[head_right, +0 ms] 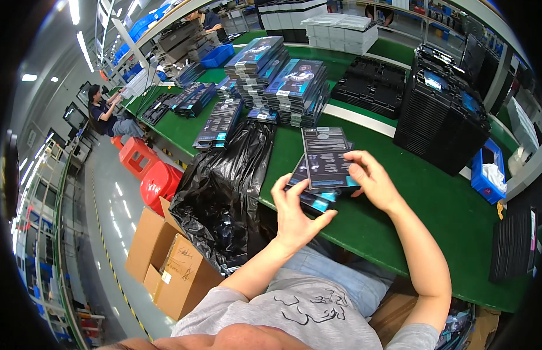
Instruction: The person unpacks small electronic components from retail boxes and places them into a black plastic tray. They handle the boxes and components by hand, opening the packaging and transferring the items one by one. The workspace is a green table in a warehouse setting with stacks of similar boxes nearby.
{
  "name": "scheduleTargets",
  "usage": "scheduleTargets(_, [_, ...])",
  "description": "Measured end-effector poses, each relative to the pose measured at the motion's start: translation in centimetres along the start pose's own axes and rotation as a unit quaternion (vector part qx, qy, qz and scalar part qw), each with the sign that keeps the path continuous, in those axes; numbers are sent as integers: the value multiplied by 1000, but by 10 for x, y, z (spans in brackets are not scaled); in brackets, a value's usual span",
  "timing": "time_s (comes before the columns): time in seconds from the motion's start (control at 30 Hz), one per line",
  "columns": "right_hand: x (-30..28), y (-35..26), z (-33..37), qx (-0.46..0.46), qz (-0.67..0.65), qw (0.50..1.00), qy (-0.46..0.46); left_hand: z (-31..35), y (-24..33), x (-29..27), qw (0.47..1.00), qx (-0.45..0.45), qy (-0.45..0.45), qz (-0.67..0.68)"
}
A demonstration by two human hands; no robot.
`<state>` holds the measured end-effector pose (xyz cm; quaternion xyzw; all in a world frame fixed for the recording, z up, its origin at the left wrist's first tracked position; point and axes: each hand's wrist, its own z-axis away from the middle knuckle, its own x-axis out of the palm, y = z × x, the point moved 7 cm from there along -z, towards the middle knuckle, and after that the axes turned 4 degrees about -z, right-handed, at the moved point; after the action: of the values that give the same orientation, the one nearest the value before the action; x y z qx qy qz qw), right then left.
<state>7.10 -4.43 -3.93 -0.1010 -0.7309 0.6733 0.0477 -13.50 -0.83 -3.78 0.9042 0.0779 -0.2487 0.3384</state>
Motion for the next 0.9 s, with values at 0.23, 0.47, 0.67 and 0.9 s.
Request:
scheduleTargets(0.23, [-63,-3,-10,-68,160,977,119,15,42,45,973,83,-215,23])
scheduleTargets(0.47, [-89,1,-7,-52,170,971,159,-27,65,33,964,163,-191,91])
scheduleTargets(0.67, [-93,10,-6,-66,171,967,179,-143,-49,-66,975,136,96,-149])
scheduleTargets(0.9, [-87,8,-10,-55,179,965,186,-204,-291,-111,874,-289,-220,-324])
